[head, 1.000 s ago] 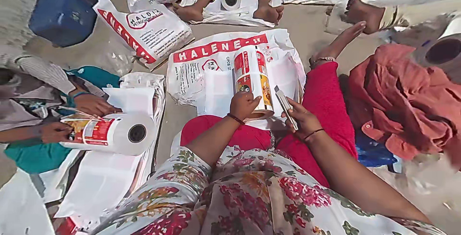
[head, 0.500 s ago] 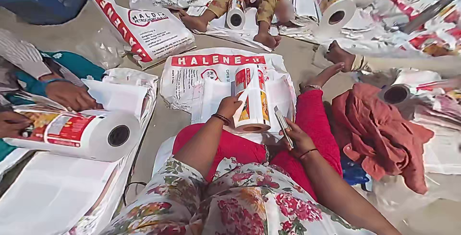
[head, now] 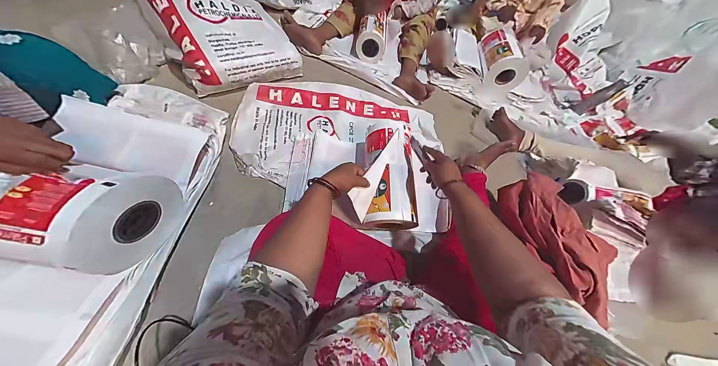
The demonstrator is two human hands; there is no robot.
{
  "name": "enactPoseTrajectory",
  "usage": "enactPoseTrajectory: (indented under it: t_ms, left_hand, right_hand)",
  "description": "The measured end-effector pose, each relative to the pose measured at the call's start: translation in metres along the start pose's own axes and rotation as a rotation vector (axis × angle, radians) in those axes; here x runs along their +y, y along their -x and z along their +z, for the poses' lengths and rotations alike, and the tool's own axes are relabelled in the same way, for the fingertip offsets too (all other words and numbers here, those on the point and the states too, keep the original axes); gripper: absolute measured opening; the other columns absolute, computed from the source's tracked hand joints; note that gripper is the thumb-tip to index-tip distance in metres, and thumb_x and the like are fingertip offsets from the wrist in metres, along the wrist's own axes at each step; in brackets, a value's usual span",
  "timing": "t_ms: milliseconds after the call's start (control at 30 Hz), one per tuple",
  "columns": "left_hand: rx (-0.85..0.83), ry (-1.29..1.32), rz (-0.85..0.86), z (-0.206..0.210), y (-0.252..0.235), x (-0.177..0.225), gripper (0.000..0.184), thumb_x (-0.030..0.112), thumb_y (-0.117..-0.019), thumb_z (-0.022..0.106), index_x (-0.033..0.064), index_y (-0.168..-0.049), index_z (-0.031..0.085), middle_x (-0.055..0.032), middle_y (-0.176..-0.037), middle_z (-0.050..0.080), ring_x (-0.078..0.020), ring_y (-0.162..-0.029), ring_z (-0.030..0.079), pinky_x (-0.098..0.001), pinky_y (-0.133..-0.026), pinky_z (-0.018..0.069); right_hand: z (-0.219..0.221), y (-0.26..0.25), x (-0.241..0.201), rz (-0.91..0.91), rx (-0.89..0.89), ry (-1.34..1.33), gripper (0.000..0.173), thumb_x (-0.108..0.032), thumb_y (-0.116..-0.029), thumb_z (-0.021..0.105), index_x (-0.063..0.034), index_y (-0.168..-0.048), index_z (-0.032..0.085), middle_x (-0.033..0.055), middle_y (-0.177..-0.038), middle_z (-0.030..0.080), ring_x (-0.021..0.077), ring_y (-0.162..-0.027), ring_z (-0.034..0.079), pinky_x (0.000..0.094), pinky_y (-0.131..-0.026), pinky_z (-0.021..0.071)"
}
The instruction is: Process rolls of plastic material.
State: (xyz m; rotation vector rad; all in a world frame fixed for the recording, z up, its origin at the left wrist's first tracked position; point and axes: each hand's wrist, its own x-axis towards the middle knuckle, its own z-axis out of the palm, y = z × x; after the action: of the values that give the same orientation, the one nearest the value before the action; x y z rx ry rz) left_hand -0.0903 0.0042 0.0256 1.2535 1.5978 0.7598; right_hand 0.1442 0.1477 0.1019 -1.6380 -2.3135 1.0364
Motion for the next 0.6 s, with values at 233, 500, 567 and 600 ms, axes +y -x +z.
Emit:
enactPoseTrajectory:
  t_ms: [233, 500, 567, 600]
  left_hand:
    - [-0.111, -0.013, 0.003, -0.011, 0.002, 0.007, 0.019, 0.015, -0.0982, 0.069, -0.0034, -0.099, 0.069, -0.0115, -0.086, 0.067, -0.0168, -0.079, 0.062, -0.0409, -0.081, 0.0524]
    - [-0.133, -0.026, 0.043, -0.013, -0.001, 0.006, 0.019, 0.015, -0.0975, 0.069, -0.0039, -0.094, 0.069, -0.0147, -0.087, 0.068, -0.0221, -0.082, 0.064, -0.0468, -0.083, 0.0521]
    - [-0.124, -0.037, 0.047, -0.011, -0.001, 0.004, 0.021, 0.016, -0.0968, 0.070, -0.0046, -0.095, 0.070, -0.0179, -0.090, 0.069, -0.0266, -0.086, 0.066, -0.0513, -0.086, 0.0531]
    - [-0.119, -0.046, 0.053, -0.012, -0.001, 0.004, 0.021, 0.016, -0.0965, 0.070, -0.0047, -0.095, 0.070, -0.0183, -0.090, 0.069, -0.0277, -0.087, 0.066, -0.0524, -0.086, 0.0524]
  right_hand:
    - [-0.001, -0.071, -0.059, -0.049, 0.041, 0.343, 0.043, -0.020, -0.1066, 0.048, -0.0207, -0.149, 0.055, 0.0204, -0.115, 0.071, 0.0385, -0.095, 0.071, 0.0608, -0.085, 0.0549]
    - [0.003, -0.089, -0.059, -0.013, 0.013, 0.328, 0.040, -0.030, -0.1090, 0.046, -0.0227, -0.147, 0.057, 0.0187, -0.111, 0.072, 0.0350, -0.087, 0.071, 0.0574, -0.079, 0.0563]
    - [0.003, -0.091, -0.058, -0.037, 0.009, 0.341, 0.040, -0.033, -0.1098, 0.044, -0.0199, -0.144, 0.060, 0.0185, -0.109, 0.072, 0.0349, -0.085, 0.072, 0.0577, -0.078, 0.0569]
    - [0.002, -0.092, -0.059, -0.048, -0.007, 0.348, 0.040, -0.034, -0.1106, 0.043, -0.0187, -0.144, 0.060, 0.0187, -0.109, 0.072, 0.0345, -0.084, 0.071, 0.0567, -0.077, 0.0570]
